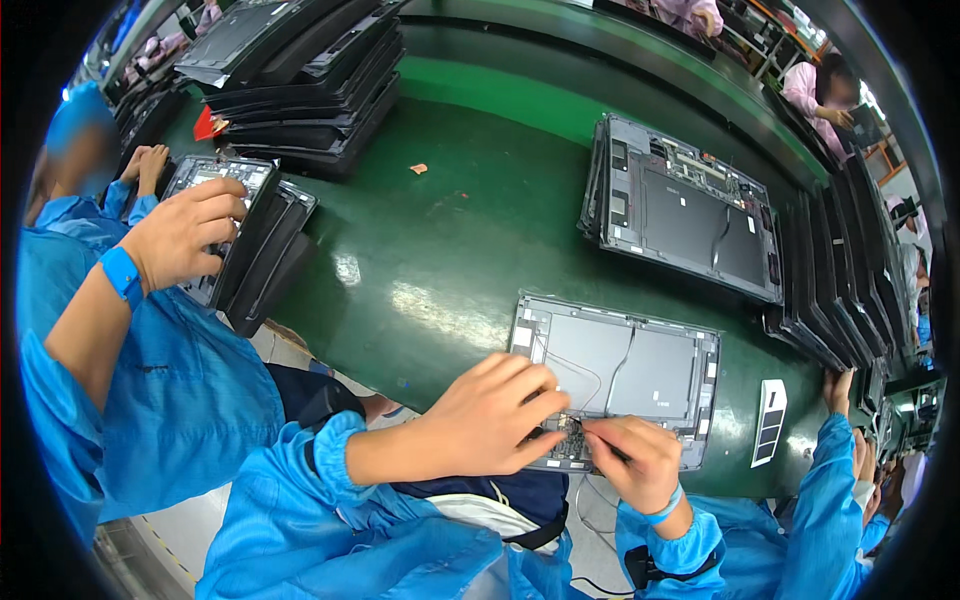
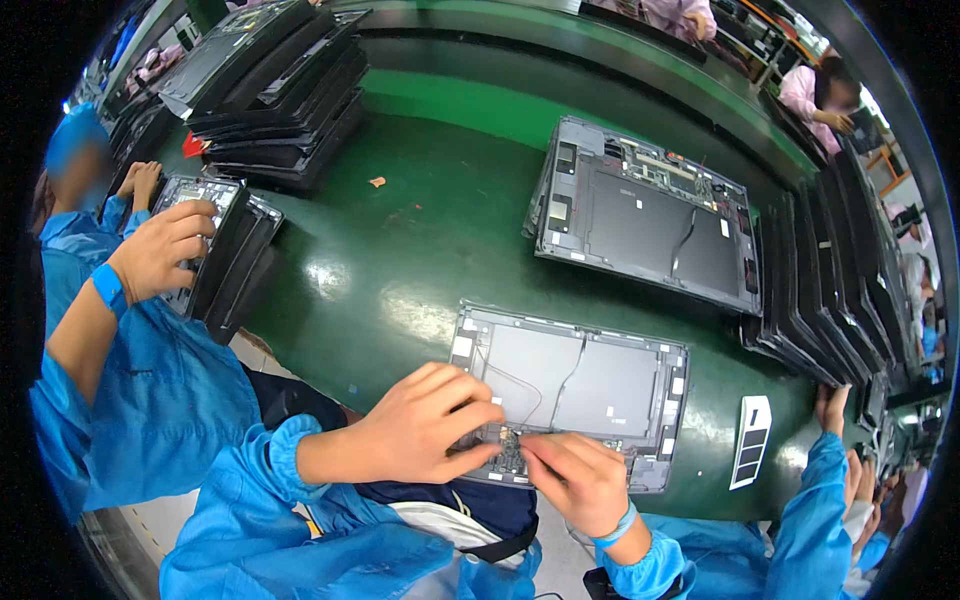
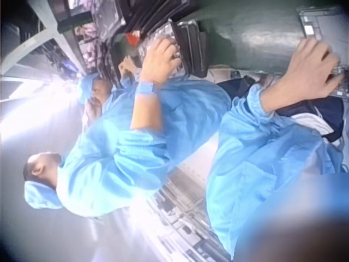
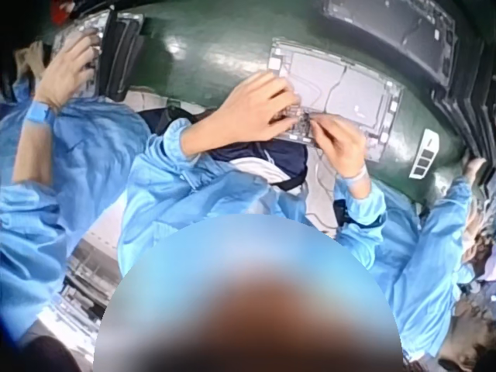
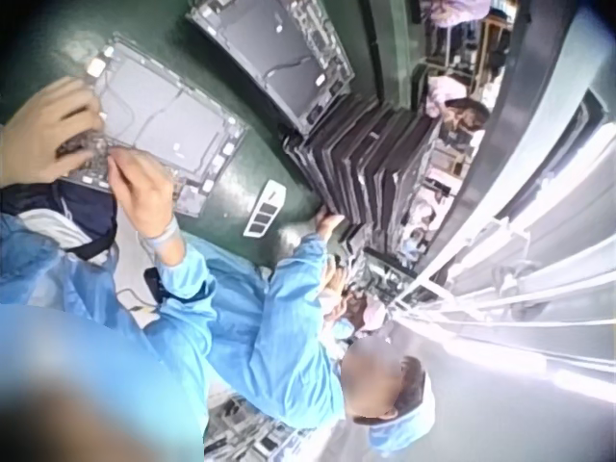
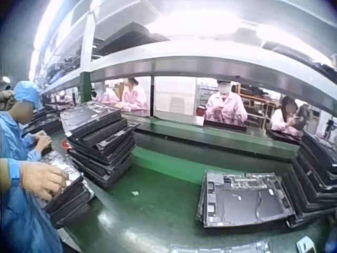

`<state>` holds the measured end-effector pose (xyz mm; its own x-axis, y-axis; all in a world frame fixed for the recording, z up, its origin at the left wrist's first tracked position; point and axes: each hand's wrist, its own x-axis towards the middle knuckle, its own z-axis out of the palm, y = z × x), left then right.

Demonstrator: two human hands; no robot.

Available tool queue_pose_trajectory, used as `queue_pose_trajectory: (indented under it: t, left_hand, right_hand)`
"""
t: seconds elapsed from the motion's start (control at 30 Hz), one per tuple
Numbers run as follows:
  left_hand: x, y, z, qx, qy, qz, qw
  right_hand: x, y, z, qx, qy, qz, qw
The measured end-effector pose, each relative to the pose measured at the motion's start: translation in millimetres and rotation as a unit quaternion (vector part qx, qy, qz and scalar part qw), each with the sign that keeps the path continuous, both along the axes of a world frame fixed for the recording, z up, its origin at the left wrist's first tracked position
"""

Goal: The recorder is assembling electronic components, specifically tablet screen assemblies, on an industrial production line.

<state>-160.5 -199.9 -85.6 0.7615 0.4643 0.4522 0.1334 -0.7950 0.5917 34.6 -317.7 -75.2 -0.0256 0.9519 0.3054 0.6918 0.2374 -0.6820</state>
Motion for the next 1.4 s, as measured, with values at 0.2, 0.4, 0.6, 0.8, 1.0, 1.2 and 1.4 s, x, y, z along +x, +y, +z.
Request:
queue_pose_trajectory:
  t: [0.2, 0.4, 0.6, 0.8, 1.0, 1.2, 1.4]
  left_hand:
    - [-1, 0, -12, 0.062, 0.034, -0.004, 0.997]
    - [-5, 0, -2, 0.042, 0.085, -0.016, 0.995]
    - [1, 3, -10, 0.075, 0.087, -0.012, 0.993]
    - [1, 6, -7, 0.051, 0.083, -0.020, 0.995]
    - [2, 23, 4, -0.039, 0.106, -0.073, 0.991]
    - [27, 46, 21, -0.061, 0.251, -0.087, 0.962]
    - [12, 46, 14, -0.031, 0.186, -0.120, 0.975]
  right_hand:
    - [-7, -2, -6, 0.083, -0.110, 0.021, 0.990]
    - [-11, 0, -5, 0.108, -0.130, 0.017, 0.985]
    - [-10, -2, -5, 0.102, -0.128, 0.025, 0.986]
    - [-21, -7, -1, 0.089, -0.175, -0.033, 0.980]
    - [-18, 9, 10, -0.028, -0.089, -0.086, 0.992]
    - [-4, 18, 1, -0.142, 0.078, -0.096, 0.982]
    - [4, 15, -6, -0.130, 0.126, -0.064, 0.981]
